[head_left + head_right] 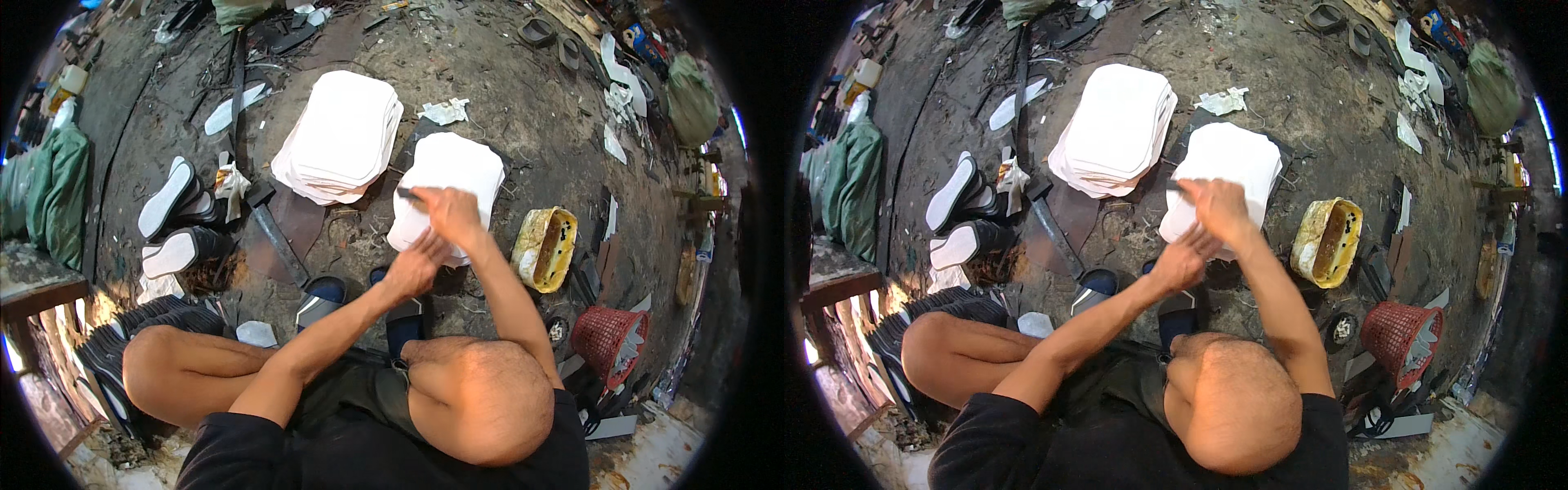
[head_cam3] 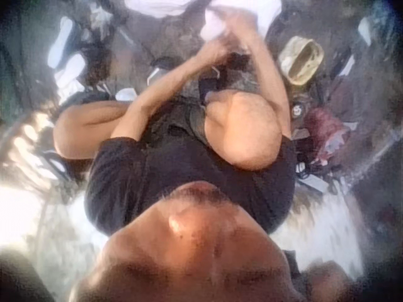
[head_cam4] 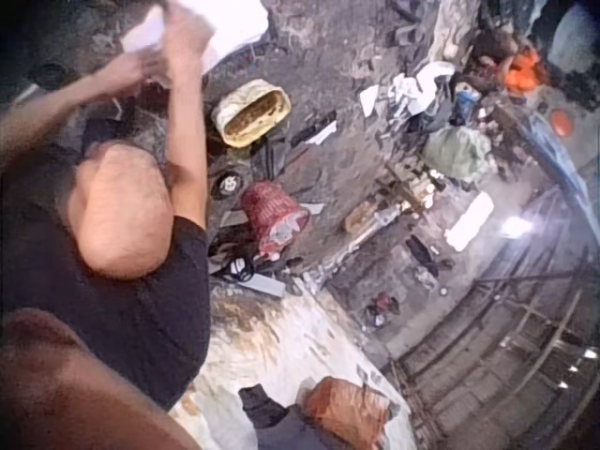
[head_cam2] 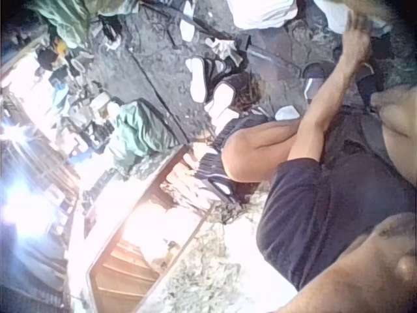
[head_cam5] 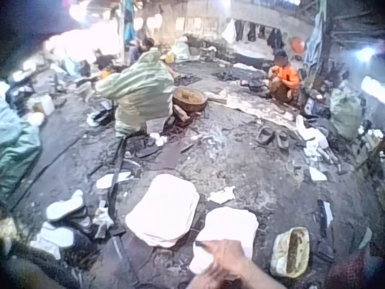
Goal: The person sits on the ground and applies glue from a yellow container to white shoe insoles using a brush. They work on one insole at a time, spreading the adhesive and stacking the treated insoles into a pile.
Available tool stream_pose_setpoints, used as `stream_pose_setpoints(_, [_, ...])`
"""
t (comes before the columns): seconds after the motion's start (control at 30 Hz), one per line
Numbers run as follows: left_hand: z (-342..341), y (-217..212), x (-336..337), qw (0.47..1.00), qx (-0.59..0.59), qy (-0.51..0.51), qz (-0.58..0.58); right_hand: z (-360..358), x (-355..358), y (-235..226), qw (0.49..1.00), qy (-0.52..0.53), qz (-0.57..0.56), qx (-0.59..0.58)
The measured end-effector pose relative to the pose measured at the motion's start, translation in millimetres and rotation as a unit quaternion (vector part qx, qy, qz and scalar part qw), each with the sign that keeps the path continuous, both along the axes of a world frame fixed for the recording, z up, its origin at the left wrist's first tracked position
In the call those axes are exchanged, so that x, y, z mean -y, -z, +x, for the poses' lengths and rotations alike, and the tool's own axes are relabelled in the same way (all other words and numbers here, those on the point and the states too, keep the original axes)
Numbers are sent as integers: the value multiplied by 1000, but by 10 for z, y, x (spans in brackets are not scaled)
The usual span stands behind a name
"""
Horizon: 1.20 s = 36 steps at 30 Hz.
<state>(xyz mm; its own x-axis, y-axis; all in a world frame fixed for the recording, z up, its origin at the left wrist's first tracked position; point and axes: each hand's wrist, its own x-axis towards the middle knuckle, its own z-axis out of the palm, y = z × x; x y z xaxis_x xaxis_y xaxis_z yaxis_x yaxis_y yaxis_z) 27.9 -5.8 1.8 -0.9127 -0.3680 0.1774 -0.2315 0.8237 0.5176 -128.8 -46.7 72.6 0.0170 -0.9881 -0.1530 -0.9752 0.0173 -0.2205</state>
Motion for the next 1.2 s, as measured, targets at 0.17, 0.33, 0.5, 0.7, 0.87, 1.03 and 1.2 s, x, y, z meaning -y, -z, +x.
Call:
stream_pose_setpoints(0.17, [-48, 400, -717, 980, 1, 96, 175, 616, -632, 273, 980, -100, -165, -57])
stream_pose_setpoints(0.33, [11, 450, -903, 987, -82, 114, 73, 733, -801, -26, 955, 11, -139, 263])
stream_pose_setpoints(0.5, [-309, -224, -200, 998, -32, -41, 21, -273, -419, -771, 918, 66, -236, 313])
stream_pose_setpoints(0.7, [-396, 44, -110, 998, 38, -37, -16, -1201, 472, 170, 964, -54, -101, 241])
stream_pose_setpoints(0.87, [-383, -6, -15, 997, 63, -18, 27, -1151, 909, 163, 973, -215, -52, 73])
stream_pose_setpoints(1.03, [-333, -31, -15, 998, 25, -39, 43, -1424, 350, -137, 997, 59, -16, 49])
stream_pose_setpoints(1.2, [-379, -35, 91, 998, 17, -20, 58, -1401, -731, 77, 968, 223, -5, 111])
